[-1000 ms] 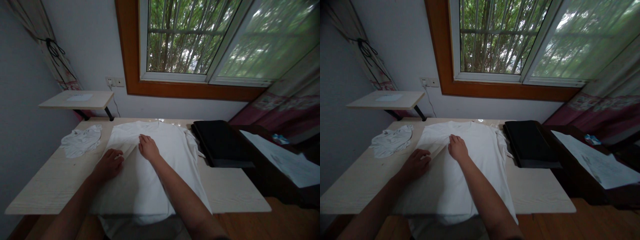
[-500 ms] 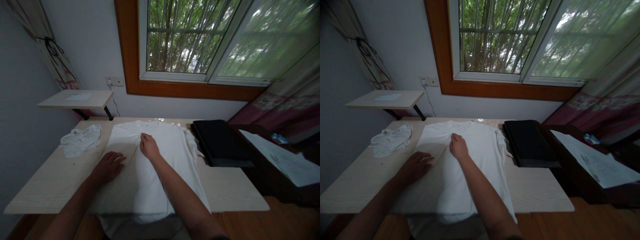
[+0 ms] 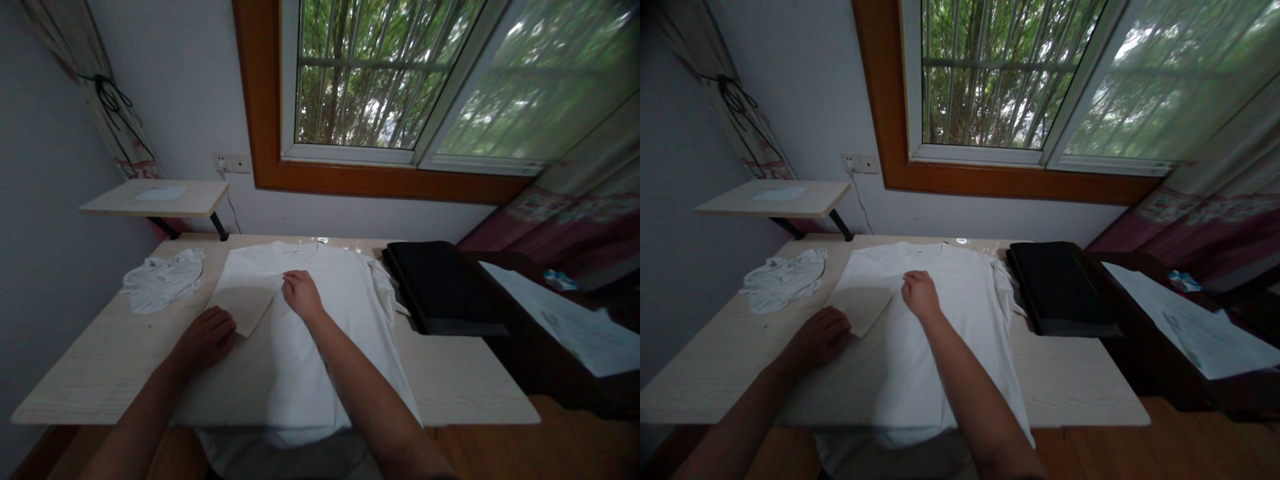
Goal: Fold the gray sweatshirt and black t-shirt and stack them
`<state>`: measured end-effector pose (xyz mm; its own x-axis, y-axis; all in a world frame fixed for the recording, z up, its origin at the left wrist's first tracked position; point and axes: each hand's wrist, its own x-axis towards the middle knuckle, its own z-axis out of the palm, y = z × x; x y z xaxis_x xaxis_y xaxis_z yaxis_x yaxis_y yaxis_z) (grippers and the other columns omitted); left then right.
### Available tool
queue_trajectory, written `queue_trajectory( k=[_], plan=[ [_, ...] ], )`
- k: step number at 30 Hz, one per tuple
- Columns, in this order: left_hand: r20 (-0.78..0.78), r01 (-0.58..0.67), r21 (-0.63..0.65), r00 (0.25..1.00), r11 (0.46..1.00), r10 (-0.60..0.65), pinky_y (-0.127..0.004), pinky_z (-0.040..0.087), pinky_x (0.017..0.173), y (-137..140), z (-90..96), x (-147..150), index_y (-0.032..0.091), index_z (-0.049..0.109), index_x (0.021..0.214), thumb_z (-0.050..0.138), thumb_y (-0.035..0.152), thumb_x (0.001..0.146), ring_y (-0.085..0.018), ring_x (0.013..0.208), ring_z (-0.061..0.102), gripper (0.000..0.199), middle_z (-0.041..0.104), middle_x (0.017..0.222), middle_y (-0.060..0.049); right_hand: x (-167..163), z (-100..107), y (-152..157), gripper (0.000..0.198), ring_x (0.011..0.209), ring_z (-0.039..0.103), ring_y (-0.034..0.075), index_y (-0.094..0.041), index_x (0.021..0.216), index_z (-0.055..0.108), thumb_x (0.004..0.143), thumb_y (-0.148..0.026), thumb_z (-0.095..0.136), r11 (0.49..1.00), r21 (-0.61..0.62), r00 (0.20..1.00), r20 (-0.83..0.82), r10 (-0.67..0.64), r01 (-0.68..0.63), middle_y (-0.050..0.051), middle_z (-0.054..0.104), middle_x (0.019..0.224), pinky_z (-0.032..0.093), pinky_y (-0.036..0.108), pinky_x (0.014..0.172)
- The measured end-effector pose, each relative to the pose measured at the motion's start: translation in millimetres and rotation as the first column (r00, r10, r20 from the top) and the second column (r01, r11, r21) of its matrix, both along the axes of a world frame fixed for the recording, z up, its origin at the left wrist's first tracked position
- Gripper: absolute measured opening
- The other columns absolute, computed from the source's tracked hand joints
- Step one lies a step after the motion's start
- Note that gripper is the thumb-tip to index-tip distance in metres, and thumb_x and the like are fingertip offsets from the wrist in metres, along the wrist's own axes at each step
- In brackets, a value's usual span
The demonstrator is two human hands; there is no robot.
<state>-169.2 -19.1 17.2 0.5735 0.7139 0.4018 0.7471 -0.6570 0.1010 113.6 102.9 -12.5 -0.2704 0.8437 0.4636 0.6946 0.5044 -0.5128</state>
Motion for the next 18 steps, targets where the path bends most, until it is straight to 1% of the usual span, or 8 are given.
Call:
queue_trajectory(
  k=[2,4,6,8,10,12,15,18],
  plan=[
    [0.008,-0.002,-0.041,1.0,0.999,0.003,-0.038,0.053,0.085,1.4,1.3,0.9,0.02,0.065,0.089,0.055,0.016,0.091,-0.022,0.09,0.059,0.011,0.066,0.093,-0.008,0.3,-0.9,0.8,0.029,0.108,0.059,0.023,-0.02,0.108,0.077,0.09,-0.013,0.057,1.0,-0.006,1.0,-0.017,-0.011,0.011,0.007,0.073,0.113,0.048,0.037,0.1],
    [0.028,-0.017,-0.057,0.999,0.998,0.018,-0.039,0.054,0.087,4.9,-0.6,-0.2,0.02,0.067,0.095,0.054,0.019,0.093,-0.022,0.092,0.061,0.013,0.067,0.097,-0.008,0.4,-0.2,0.8,0.026,0.105,0.059,0.023,-0.019,0.104,0.078,0.089,-0.013,0.058,1.0,-0.015,1.0,-0.017,-0.01,0.01,0.007,0.074,0.108,0.047,0.036,0.098],
    [0.054,-0.047,-0.061,0.997,0.997,0.05,-0.041,0.055,0.094,9.6,-5.7,-2.9,0.021,0.068,0.107,0.052,0.023,0.097,-0.022,0.101,0.063,0.019,0.069,0.107,-0.009,0.6,1.8,0.2,0.024,0.102,0.059,0.022,-0.019,0.1,0.078,0.09,-0.014,0.057,1.0,-0.024,1.0,-0.014,-0.009,0.008,0.007,0.074,0.103,0.047,0.034,0.097],
    [0.073,-0.083,-0.064,0.993,0.994,0.088,-0.043,0.053,0.102,14.5,-12.7,-6.1,0.023,0.067,0.121,0.049,0.027,0.099,-0.023,0.113,0.063,0.028,0.069,0.121,-0.01,0.8,4.4,-0.7,0.022,0.1,0.059,0.021,-0.019,0.097,0.077,0.091,-0.014,0.056,0.999,-0.029,1.0,-0.016,-0.017,0.016,0.007,0.074,0.099,0.046,0.033,0.096],
    [0.078,-0.121,-0.066,0.989,0.99,0.126,-0.046,0.05,0.109,18.3,-20.1,-9.0,0.025,0.063,0.131,0.046,0.03,0.1,-0.024,0.124,0.061,0.036,0.065,0.133,-0.009,1.2,6.4,-1.5,0.022,0.099,0.059,0.021,-0.019,0.095,0.076,0.091,-0.014,0.056,0.999,-0.033,0.999,-0.02,-0.029,0.029,0.006,0.073,0.097,0.045,0.033,0.095],
    [0.061,-0.156,-0.078,0.985,0.985,0.161,-0.047,0.048,0.113,20.9,-26.3,-10.8,0.025,0.06,0.138,0.044,0.034,0.101,-0.025,0.131,0.057,0.041,0.061,0.142,-0.009,1.4,7.5,-2.0,0.021,0.099,0.059,0.021,-0.019,0.094,0.076,0.091,-0.014,0.056,0.999,-0.04,0.999,-0.017,-0.035,0.034,0.006,0.073,0.097,0.045,0.033,0.095],
    [0.024,-0.198,-0.104,0.979,0.975,0.202,-0.047,0.044,0.117,22.6,-32.0,-11.6,0.024,0.056,0.143,0.042,0.038,0.102,-0.025,0.137,0.053,0.045,0.056,0.15,-0.008,1.2,7.7,-2.1,0.021,0.098,0.059,0.021,-0.019,0.095,0.076,0.091,-0.014,0.056,0.999,-0.043,0.999,-0.008,-0.033,0.033,0.006,0.072,0.098,0.045,0.032,0.094],
    [0.005,-0.215,-0.12,0.976,0.969,0.217,-0.046,0.041,0.12,22.8,-33.1,-10.9,0.022,0.055,0.145,0.041,0.039,0.103,-0.024,0.142,0.049,0.048,0.052,0.154,-0.008,0.7,7.8,-2.3,0.021,0.099,0.059,0.021,-0.019,0.096,0.076,0.092,-0.015,0.056,0.998,-0.048,0.999,-0.001,-0.034,0.034,0.006,0.072,0.098,0.044,0.032,0.094]
  ],
)
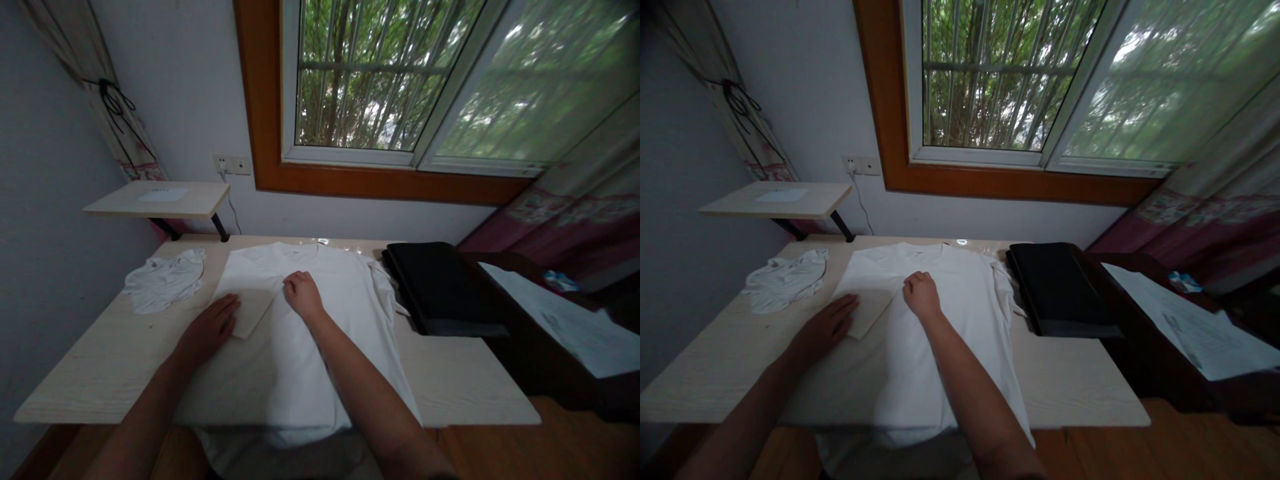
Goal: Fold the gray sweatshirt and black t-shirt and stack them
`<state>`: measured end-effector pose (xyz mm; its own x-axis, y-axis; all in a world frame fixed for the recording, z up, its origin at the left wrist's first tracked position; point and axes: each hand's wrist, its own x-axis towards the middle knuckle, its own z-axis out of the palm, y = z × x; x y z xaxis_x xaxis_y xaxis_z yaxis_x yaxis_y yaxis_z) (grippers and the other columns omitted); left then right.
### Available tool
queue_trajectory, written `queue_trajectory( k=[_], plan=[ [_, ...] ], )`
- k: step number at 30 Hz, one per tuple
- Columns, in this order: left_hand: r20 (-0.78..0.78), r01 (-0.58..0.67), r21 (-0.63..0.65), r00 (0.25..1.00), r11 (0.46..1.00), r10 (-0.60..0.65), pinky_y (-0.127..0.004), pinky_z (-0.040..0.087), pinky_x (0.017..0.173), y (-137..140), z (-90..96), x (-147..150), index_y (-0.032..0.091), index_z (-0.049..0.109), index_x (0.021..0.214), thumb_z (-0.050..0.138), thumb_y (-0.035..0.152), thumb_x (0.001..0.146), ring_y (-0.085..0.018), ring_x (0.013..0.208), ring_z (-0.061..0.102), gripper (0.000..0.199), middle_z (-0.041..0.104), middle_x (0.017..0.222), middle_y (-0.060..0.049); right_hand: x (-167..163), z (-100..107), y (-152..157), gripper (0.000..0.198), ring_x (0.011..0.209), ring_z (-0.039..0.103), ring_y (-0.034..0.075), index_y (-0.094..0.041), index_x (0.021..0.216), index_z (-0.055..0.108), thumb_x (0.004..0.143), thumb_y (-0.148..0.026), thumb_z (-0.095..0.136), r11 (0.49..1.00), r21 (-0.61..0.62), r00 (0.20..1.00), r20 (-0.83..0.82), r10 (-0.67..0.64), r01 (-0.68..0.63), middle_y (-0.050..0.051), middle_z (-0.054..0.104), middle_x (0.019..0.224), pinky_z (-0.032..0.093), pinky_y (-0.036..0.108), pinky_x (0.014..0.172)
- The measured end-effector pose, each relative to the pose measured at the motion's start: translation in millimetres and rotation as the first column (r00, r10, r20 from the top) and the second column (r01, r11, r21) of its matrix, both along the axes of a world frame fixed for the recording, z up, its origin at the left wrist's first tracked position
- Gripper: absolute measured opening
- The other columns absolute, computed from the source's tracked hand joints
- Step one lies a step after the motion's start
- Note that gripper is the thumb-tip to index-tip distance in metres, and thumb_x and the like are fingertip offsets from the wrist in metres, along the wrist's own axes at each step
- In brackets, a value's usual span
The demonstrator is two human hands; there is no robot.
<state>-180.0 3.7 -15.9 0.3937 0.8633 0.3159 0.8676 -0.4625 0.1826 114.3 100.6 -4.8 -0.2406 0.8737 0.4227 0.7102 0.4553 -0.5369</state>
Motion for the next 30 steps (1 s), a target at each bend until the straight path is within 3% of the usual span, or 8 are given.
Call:
queue_trajectory(
  k=[17,24,30],
  plan=[
    [0.016,-0.025,0.125,1.0,0.992,0.024,-0.047,0.05,0.11,-4.0,7.4,-3.1,0.022,0.063,0.134,0.045,0.032,0.1,-0.026,0.127,0.062,0.04,0.063,0.141,-0.012,-0.8,2.9,-4.8,0.021,0.102,0.058,0.022,-0.018,0.107,0.071,0.097,-0.02,0.052,0.999,0.024,0.999,0.022,-0.025,0.025,0.008,0.07,0.104,0.044,0.034,0.097],
    [-0.056,-0.133,0.196,0.988,0.972,0.146,-0.046,0.053,0.092,-7.1,16.3,-7.4,0.019,0.069,0.108,0.048,0.026,0.097,-0.027,0.098,0.065,0.024,0.07,0.106,-0.012,1.2,1.8,-9.2,0.027,0.109,0.058,0.023,-0.018,0.119,0.069,0.099,-0.024,0.052,0.999,0.013,0.996,0.083,0.039,-0.04,0.01,0.07,0.113,0.044,0.037,0.101],
    [-0.105,-0.121,0.248,0.983,0.961,0.151,-0.042,0.051,0.083,-9.3,19.5,-5.5,0.021,0.066,0.1,0.051,0.023,0.094,-0.026,0.09,0.061,0.016,0.066,0.098,-0.01,24.9,2.7,-15.6,0.032,0.117,0.058,0.023,-0.021,0.128,0.066,0.101,-0.028,0.052,0.989,0.03,0.977,0.157,0.141,-0.148,0.01,0.069,0.124,0.046,0.038,0.102]
  ],
)
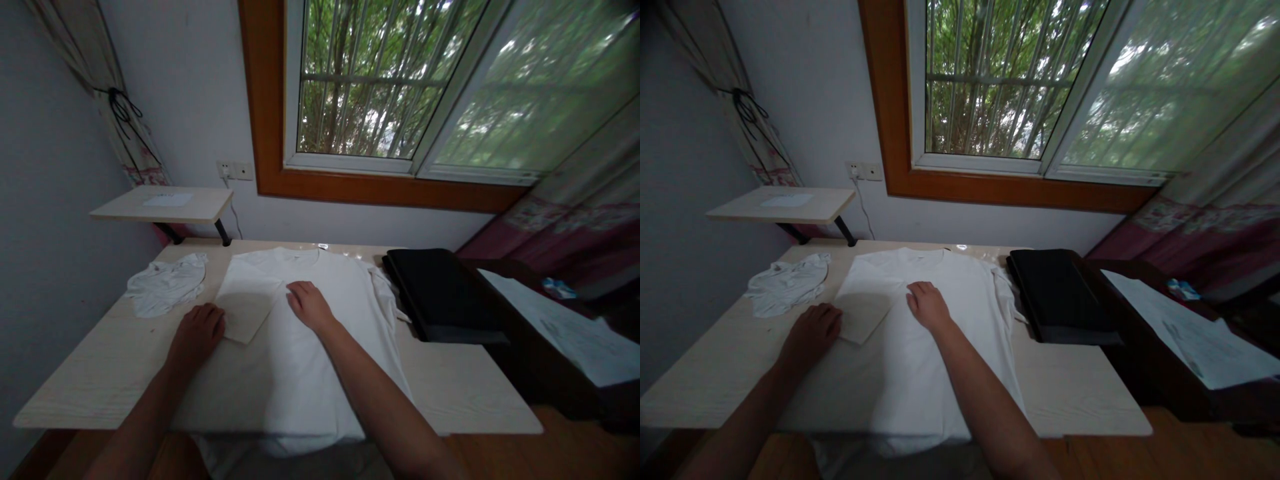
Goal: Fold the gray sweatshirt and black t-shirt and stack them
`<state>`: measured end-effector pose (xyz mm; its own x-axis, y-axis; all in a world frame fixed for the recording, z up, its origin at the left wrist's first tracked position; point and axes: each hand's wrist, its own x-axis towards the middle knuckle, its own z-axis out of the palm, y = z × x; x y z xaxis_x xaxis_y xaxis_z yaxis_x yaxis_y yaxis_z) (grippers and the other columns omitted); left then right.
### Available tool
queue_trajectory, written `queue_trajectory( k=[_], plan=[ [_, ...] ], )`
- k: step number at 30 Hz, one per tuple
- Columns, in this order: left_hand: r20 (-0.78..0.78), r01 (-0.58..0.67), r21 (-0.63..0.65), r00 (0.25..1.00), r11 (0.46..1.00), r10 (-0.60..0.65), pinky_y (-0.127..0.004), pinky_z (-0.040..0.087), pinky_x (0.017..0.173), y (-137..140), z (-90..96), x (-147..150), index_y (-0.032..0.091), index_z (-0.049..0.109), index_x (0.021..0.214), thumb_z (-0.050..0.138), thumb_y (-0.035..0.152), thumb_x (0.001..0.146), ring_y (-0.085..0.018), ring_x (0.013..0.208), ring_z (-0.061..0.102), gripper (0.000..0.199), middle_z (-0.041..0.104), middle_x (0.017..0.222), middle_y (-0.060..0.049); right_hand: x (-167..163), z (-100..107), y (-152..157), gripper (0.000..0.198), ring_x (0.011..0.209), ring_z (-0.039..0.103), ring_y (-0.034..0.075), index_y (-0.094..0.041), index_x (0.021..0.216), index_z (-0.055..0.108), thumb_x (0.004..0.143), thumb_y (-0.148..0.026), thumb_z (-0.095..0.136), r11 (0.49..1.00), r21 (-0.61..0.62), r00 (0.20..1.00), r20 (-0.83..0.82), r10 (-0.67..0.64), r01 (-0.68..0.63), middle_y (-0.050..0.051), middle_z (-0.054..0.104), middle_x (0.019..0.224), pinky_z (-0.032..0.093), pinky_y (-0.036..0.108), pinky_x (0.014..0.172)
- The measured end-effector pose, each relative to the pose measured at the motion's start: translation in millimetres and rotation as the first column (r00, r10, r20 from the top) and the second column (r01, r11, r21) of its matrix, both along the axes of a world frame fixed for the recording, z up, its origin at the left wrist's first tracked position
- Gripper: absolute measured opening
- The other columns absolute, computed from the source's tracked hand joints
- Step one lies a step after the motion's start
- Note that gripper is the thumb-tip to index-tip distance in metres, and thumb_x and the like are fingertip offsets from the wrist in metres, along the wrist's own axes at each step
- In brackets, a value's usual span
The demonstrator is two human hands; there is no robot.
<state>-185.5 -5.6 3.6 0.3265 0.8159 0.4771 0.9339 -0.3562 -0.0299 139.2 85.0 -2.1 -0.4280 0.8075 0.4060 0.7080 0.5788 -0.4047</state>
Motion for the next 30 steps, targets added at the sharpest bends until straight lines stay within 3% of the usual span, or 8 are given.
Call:
queue_trajectory(
  k=[4,8,12,15,22,27,30],
  plan=[
    [-0.071,0.021,0.001,0.997,1.0,-0.021,-0.043,0.05,0.085,-3.0,-0.3,-0.9,0.02,0.066,0.098,0.049,0.022,0.096,-0.026,0.091,0.061,0.016,0.066,0.1,-0.011,41.4,0.8,4.0,0.029,0.118,0.059,0.022,-0.023,0.123,0.071,0.1,-0.027,0.052,0.997,0.033,0.996,0.066,0.062,-0.064,0.009,0.069,0.126,0.048,0.039,0.101],
    [-0.076,0.019,-0.001,0.997,1.0,-0.019,-0.043,0.05,0.085,-5.7,-0.3,-4.0,0.021,0.065,0.093,0.048,0.024,0.098,-0.025,0.088,0.061,0.017,0.067,0.092,-0.009,94.5,0.6,9.2,0.032,0.118,0.059,0.023,-0.024,0.124,0.071,0.098,-0.024,0.053,0.989,0.067,0.981,0.14,-0.137,0.129,0.01,0.067,0.128,0.048,0.04,0.1],
    [-0.027,0.048,0.009,0.998,0.999,-0.048,-0.04,0.049,0.08,-7.1,1.2,-5.7,0.021,0.064,0.084,0.048,0.024,0.097,-0.024,0.082,0.061,0.021,0.068,0.086,-0.008,126.8,1.2,4.6,0.035,0.118,0.055,0.027,-0.023,0.13,0.067,0.098,-0.025,0.052,0.923,0.101,0.889,0.247,-0.386,0.372,0.012,0.063,0.132,0.046,0.042,0.1],
    [-0.021,0.074,-0.011,0.997,0.997,-0.074,-0.04,0.049,0.078,-8.1,2.3,-5.9,0.021,0.065,0.081,0.049,0.025,0.098,-0.024,0.08,0.062,0.024,0.068,0.083,-0.008,127.9,2.8,-3.5,0.036,0.117,0.052,0.029,-0.024,0.132,0.064,0.099,-0.029,0.05,0.895,0.128,0.85,0.28,-0.446,0.427,0.012,0.061,0.134,0.045,0.043,0.098],
    [-0.084,0.066,-0.002,0.994,0.998,-0.066,-0.039,0.049,0.076,-18.9,6.4,-13.9,0.021,0.067,0.08,0.049,0.028,0.098,-0.023,0.077,0.064,0.027,0.07,0.079,-0.007,109.5,4.2,-26.0,0.036,0.116,0.048,0.031,-0.025,0.133,0.06,0.099,-0.03,0.049,0.884,0.136,0.832,0.301,-0.467,0.447,0.013,0.058,0.134,0.044,0.043,0.091],
    [-0.096,0.029,-0.01,0.995,1.0,-0.03,-0.037,0.049,0.073,-37.2,6.8,-30.8,0.023,0.068,0.076,0.05,0.032,0.097,-0.023,0.073,0.065,0.029,0.07,0.076,-0.006,95.7,7.2,-53.0,0.037,0.116,0.047,0.033,-0.026,0.135,0.057,0.1,-0.032,0.049,0.903,0.142,0.841,0.329,-0.429,0.406,0.015,0.057,0.133,0.044,0.045,0.09],
    [-0.114,-0.062,-0.065,0.992,0.996,0.054,-0.036,0.049,0.069,-49.0,7.1,-38.4,0.023,0.069,0.075,0.048,0.037,0.097,-0.024,0.072,0.067,0.033,0.071,0.076,-0.006,93.1,12.9,-64.1,0.037,0.114,0.049,0.033,-0.028,0.134,0.058,0.098,-0.033,0.051,0.923,0.122,0.854,0.352,-0.384,0.365,0.015,0.058,0.13,0.044,0.045,0.09]
  ],
)
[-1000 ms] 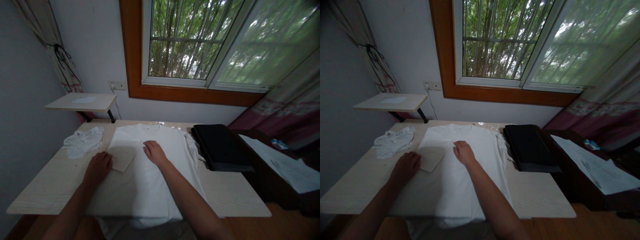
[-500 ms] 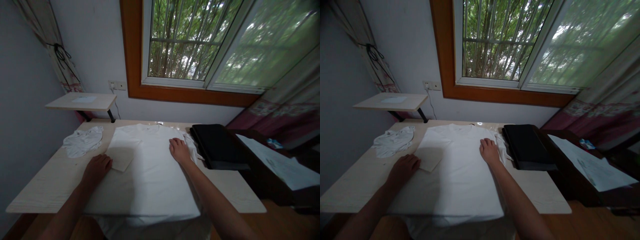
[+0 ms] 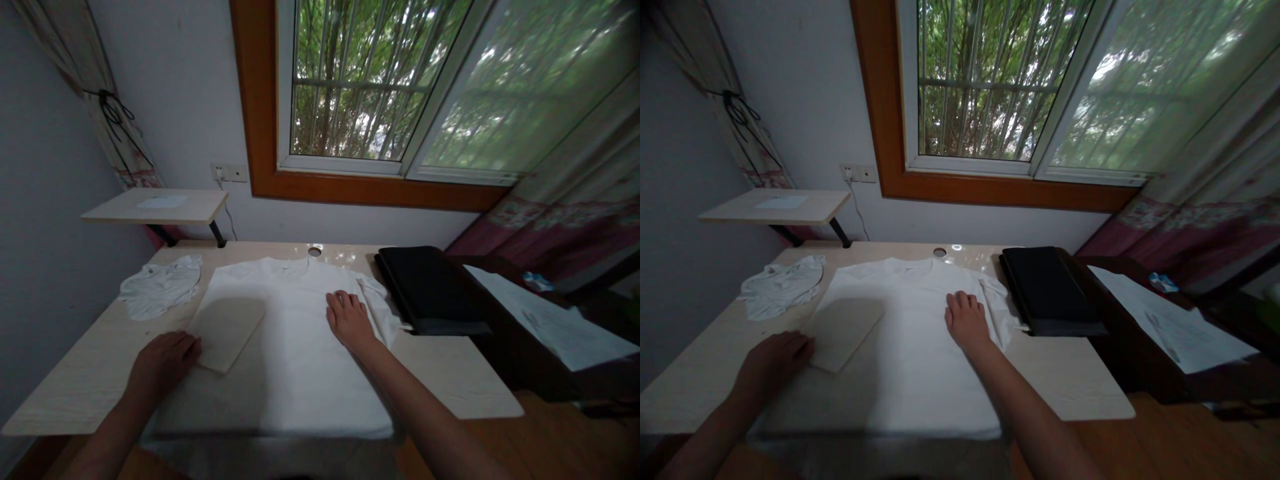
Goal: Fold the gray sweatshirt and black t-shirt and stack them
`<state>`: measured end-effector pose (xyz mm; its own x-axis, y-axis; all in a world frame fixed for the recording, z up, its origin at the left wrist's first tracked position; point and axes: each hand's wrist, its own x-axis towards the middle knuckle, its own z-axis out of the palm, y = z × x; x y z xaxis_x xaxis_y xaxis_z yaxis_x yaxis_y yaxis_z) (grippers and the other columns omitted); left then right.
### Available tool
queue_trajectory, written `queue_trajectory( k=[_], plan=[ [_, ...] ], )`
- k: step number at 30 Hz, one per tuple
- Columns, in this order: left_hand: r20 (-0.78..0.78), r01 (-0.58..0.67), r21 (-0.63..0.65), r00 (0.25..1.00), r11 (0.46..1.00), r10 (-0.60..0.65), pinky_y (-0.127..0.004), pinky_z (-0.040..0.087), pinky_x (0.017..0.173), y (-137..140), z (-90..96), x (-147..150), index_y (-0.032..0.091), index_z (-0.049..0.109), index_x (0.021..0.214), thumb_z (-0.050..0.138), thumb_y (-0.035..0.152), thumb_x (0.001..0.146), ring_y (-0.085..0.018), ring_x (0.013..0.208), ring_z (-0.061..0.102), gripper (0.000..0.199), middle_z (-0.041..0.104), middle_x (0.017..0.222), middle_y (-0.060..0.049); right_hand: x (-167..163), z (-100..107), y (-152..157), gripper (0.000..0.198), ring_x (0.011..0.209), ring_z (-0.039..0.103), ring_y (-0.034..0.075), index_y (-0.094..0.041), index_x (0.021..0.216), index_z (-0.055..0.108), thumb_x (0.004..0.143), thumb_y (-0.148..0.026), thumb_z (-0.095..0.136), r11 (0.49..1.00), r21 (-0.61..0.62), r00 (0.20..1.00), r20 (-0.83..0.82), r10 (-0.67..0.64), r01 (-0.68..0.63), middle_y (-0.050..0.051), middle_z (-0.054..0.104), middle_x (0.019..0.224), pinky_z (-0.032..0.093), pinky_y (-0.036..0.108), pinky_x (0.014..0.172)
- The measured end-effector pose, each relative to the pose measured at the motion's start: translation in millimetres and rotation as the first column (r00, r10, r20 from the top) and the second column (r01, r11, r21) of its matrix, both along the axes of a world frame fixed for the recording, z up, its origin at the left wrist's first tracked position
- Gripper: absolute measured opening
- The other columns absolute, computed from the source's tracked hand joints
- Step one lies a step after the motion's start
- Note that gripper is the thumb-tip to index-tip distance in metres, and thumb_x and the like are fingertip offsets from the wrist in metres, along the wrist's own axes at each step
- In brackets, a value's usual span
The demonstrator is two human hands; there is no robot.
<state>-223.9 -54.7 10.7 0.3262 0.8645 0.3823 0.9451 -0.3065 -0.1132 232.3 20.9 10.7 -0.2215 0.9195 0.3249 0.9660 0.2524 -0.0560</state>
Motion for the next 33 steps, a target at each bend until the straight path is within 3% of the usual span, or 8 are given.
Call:
queue_trajectory(
  k=[4,6,11,16,20,23,27,33],
  plan=[
    [-0.004,-0.157,-0.176,0.987,0.972,0.158,-0.031,0.043,0.057,-2.0,8.3,0.1,0.024,0.067,0.072,0.046,0.041,0.098,-0.023,0.063,0.066,0.037,0.071,0.072,-0.005,8.2,6.3,4.7,0.033,0.11,0.051,0.031,-0.029,0.128,0.062,0.096,-0.031,0.055,0.995,-0.046,0.995,-0.037,0.092,-0.094,0.013,0.061,0.122,0.044,0.044,0.094],
    [0.018,-0.183,-0.195,0.982,0.964,0.19,-0.032,0.043,0.056,8.1,12.5,3.5,0.024,0.067,0.075,0.045,0.04,0.098,-0.023,0.063,0.066,0.035,0.071,0.074,-0.005,14.3,5.8,13.1,0.031,0.107,0.052,0.029,-0.027,0.125,0.065,0.096,-0.028,0.054,0.992,-0.047,0.989,-0.09,0.114,-0.119,0.012,0.062,0.117,0.044,0.043,0.097],
    [0.104,-0.05,-0.033,0.993,0.998,0.053,-0.042,0.052,0.092,59.9,4.6,16.2,0.021,0.069,0.108,0.046,0.029,0.093,-0.028,0.105,0.067,0.028,0.073,0.112,-0.013,22.5,-4.1,27.1,0.028,0.105,0.053,0.026,-0.023,0.118,0.068,0.097,-0.025,0.05,0.994,-0.017,0.97,-0.223,0.102,-0.108,0.011,0.061,0.112,0.046,0.043,0.098],
    [0.133,-0.146,-0.127,0.978,0.981,0.163,-0.047,0.041,0.112,115.2,-10.4,32.1,0.008,0.064,0.12,0.044,0.028,0.091,-0.031,0.125,0.058,0.04,0.065,0.129,-0.022,24.4,-10.0,27.8,0.028,0.107,0.053,0.026,-0.024,0.118,0.068,0.097,-0.024,0.051,0.993,0.001,0.962,-0.25,0.111,-0.114,0.01,0.06,0.113,0.045,0.046,0.101],
    [0.144,-0.273,-0.252,0.938,0.928,0.315,-0.045,0.038,0.115,144.1,-6.1,42.7,0.005,0.06,0.13,0.042,0.032,0.092,-0.032,0.13,0.054,0.05,0.062,0.134,-0.022,26.7,-11.4,29.2,0.027,0.107,0.053,0.025,-0.024,0.118,0.068,0.096,-0.024,0.052,0.992,0.006,0.954,-0.274,0.124,-0.127,0.009,0.06,0.113,0.045,0.046,0.102],
    [0.224,-0.336,-0.265,0.89,0.904,0.397,-0.042,0.039,0.115,156.7,-0.7,47.3,0.007,0.054,0.14,0.043,0.036,0.093,-0.031,0.131,0.053,0.056,0.061,0.134,-0.02,28.1,-12.6,30.9,0.028,0.107,0.053,0.026,-0.025,0.118,0.068,0.096,-0.023,0.052,0.992,0.001,0.949,-0.293,0.121,-0.127,0.009,0.06,0.112,0.046,0.047,0.101],
    [0.338,-0.333,-0.212,0.857,0.919,0.389,-0.039,0.042,0.113,170.0,1.2,46.4,0.009,0.053,0.139,0.046,0.035,0.092,-0.029,0.13,0.055,0.054,0.059,0.132,-0.019,29.1,-14.7,32.8,0.028,0.107,0.054,0.026,-0.024,0.118,0.069,0.095,-0.024,0.052,0.991,-0.005,0.94,-0.316,0.128,-0.136,0.009,0.06,0.111,0.047,0.047,0.1],
    [0.383,-0.329,-0.179,0.845,0.927,0.374,-0.041,0.045,0.109,189.9,2.0,38.1,0.013,0.064,0.122,0.051,0.034,0.09,-0.029,0.119,0.06,0.041,0.064,0.119,-0.016,29.4,-16.2,33.3,0.027,0.104,0.055,0.025,-0.025,0.115,0.069,0.094,-0.023,0.053,0.989,0.031,0.94,-0.309,0.144,-0.141,0.008,0.06,0.108,0.04,0.053,0.109]
  ],
)
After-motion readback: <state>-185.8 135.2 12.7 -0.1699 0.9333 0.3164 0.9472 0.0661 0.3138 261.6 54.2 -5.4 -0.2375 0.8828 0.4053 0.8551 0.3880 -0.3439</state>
